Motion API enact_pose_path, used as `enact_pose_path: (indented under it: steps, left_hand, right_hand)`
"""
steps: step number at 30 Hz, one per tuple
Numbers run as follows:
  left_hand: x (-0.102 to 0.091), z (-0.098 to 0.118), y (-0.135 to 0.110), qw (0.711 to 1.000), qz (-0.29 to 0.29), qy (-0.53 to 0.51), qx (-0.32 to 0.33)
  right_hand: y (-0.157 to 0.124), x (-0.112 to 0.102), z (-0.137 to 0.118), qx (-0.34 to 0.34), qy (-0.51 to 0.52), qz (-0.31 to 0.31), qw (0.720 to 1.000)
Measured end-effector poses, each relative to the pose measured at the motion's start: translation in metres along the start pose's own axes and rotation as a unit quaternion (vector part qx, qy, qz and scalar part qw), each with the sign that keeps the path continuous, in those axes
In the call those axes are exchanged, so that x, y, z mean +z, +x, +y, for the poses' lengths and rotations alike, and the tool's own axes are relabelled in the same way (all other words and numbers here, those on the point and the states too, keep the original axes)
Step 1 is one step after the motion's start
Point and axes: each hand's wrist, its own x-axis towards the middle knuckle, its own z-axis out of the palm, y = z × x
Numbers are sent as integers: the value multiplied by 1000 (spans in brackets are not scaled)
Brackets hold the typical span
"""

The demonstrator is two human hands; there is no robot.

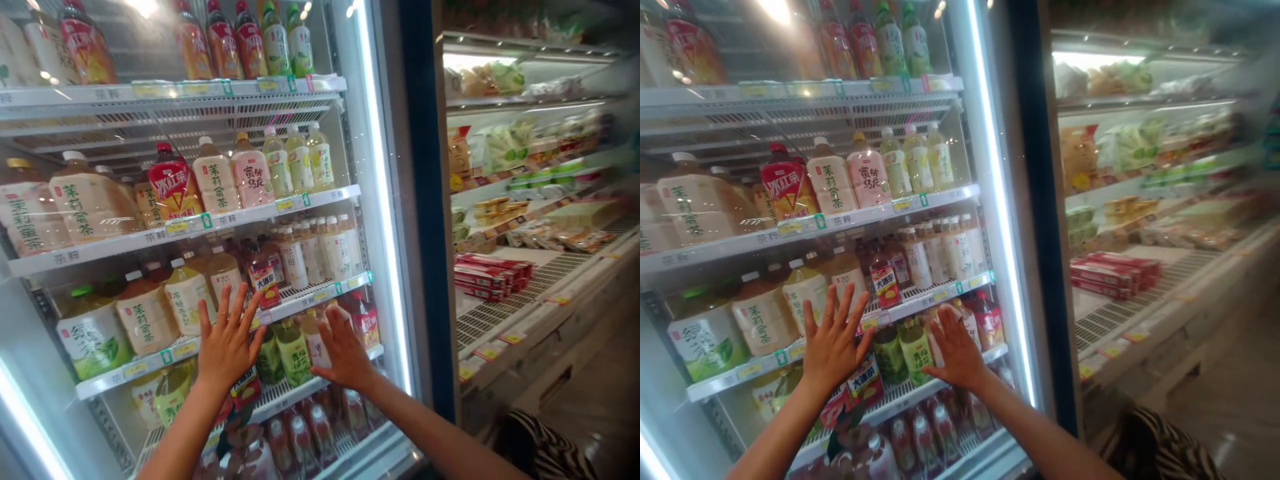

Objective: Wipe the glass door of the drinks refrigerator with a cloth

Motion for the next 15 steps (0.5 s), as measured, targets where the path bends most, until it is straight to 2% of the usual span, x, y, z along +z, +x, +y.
enact_pose_path:
  steps: [2,6,8,9,11,13,15]
  left_hand:
    - [3,3,-3,1000,9,7,-11]
    - [2,4,-3,1000,12,21,-6]
    - [1,3,-3,1000,13,23,-1]
    - [1,3,-3,1000,13,23,-1]
    - [2,3,-4,1000,18,20,-2]
    - [4,3,-5,1000,26,16,-1]
    - [6,2,-5,999,31,14,1]
  right_hand:
    - [-2,1,-5,16,2,-3,1000]
    - [70,-1,16,102,-19,46,994]
    - [80,2,11,117,-15,69,991]
    - [70,4,1,115,-10,68,991]
    - [33,9,-29,99,-4,31,995]
    - [-2,13,-58,81,-23,-47,995]
    - [-5,16,-73,75,-44,-84,993]
